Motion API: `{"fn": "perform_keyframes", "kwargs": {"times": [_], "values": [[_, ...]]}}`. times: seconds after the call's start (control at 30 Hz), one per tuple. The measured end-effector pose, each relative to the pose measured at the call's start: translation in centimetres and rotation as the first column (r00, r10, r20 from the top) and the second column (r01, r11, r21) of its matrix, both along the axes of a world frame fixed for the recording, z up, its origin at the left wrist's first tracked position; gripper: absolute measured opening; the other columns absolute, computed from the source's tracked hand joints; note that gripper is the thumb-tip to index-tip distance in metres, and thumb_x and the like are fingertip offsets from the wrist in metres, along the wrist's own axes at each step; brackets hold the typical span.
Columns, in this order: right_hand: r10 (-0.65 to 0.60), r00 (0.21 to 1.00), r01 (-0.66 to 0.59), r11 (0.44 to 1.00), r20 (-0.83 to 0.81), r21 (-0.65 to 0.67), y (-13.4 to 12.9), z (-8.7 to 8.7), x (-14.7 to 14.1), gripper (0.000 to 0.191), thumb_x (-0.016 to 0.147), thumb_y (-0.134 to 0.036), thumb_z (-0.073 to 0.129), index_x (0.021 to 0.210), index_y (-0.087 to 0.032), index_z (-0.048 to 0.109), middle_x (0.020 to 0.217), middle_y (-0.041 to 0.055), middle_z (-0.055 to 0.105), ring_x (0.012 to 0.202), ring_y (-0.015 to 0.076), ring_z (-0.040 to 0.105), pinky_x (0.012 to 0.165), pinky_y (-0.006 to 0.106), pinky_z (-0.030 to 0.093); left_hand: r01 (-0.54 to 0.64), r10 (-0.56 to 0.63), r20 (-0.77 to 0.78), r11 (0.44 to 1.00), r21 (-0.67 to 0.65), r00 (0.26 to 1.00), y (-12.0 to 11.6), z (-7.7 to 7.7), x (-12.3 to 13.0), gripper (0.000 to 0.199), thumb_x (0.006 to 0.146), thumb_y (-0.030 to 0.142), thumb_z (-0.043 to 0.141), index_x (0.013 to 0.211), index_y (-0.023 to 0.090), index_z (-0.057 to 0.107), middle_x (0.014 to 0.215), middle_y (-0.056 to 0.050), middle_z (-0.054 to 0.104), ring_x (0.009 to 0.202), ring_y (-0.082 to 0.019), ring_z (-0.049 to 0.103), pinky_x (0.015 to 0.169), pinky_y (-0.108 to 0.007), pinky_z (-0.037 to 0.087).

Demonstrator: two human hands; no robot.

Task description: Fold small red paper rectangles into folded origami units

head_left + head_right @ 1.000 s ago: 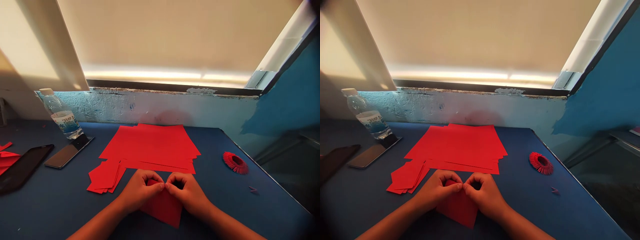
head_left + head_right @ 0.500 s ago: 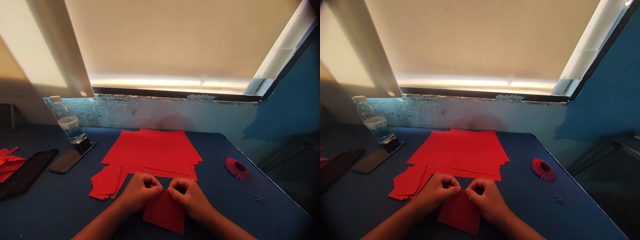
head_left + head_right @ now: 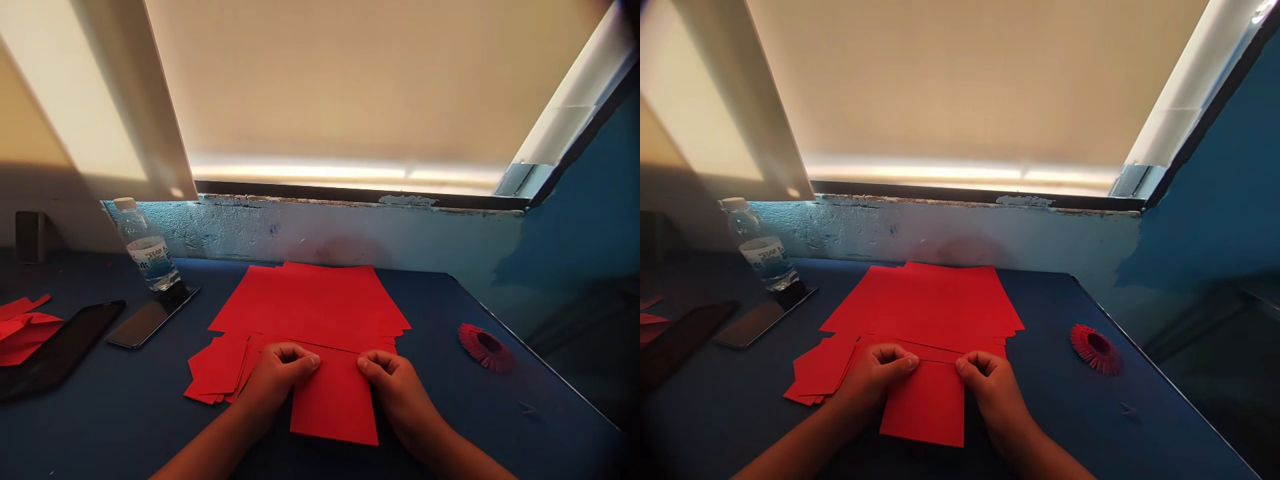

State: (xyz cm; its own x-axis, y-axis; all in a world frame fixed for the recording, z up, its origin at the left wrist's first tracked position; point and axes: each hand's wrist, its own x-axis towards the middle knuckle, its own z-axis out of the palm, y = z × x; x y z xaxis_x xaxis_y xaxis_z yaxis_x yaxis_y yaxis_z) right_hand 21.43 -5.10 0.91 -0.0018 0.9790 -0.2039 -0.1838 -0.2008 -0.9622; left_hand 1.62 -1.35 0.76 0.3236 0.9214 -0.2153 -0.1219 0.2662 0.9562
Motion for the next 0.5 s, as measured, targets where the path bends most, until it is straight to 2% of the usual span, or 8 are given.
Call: {"fn": "perform_keyframes", "kwargs": {"times": [0.17,0.37,0.43,0.5], "values": [[-0.083,0.991,0.078,0.996,-0.11,-0.045,0.2,-0.5,0.0,0.027,0.07,-0.04,0.068,0.064,-0.016,0.056,0.059,-0.0015,0.051,0.053,0.0117,0.044,0.053,0.025,0.036,-0.046,0.049,0.085,0.998,-0.032,0.995,0.1,-0.5,0.0,0.022,0.071,0.032,0.069,0.065,0.013,0.06,0.062,0.0,0.056,0.057,-0.011,0.05,0.055,-0.024,0.038],[-0.111,0.976,0.113,0.994,-0.189,0.003,0.4,-1.3,0.0,0.027,0.071,-0.039,0.068,0.064,-0.017,0.054,0.06,-0.0013,0.051,0.055,0.012,0.045,0.055,0.025,0.037,-0.126,0.136,0.282,0.991,-0.053,0.95,0.3,-0.2,0.6,0.023,0.075,0.03,0.064,0.063,0.014,0.052,0.06,0.002,0.05,0.055,-0.008,0.046,0.057,-0.022,0.038],[-0.095,0.983,0.101,0.994,-0.157,0.029,0.4,-1.2,-0.1,0.028,0.073,-0.04,0.067,0.064,-0.017,0.054,0.061,-0.001,0.052,0.057,0.0126,0.046,0.056,0.025,0.038,-0.149,0.15,0.263,0.989,-0.026,0.953,0.2,-0.2,0.8,0.021,0.078,0.035,0.061,0.076,0.015,0.055,0.064,0.002,0.052,0.056,-0.009,0.048,0.058,-0.023,0.04],[-0.075,0.991,0.08,0.996,-0.11,0.038,0.3,-1.1,-0.1,0.028,0.074,-0.041,0.065,0.064,-0.017,0.054,0.062,-0.0007,0.052,0.058,0.0131,0.046,0.057,0.026,0.038,-0.168,0.159,0.153,0.985,0.049,0.975,0.0,-0.2,0.9,0.029,0.078,0.039,0.061,0.095,0.017,0.055,0.077,-0.002,0.058,0.064,-0.012,0.054,0.063,-0.025,0.043]]}}
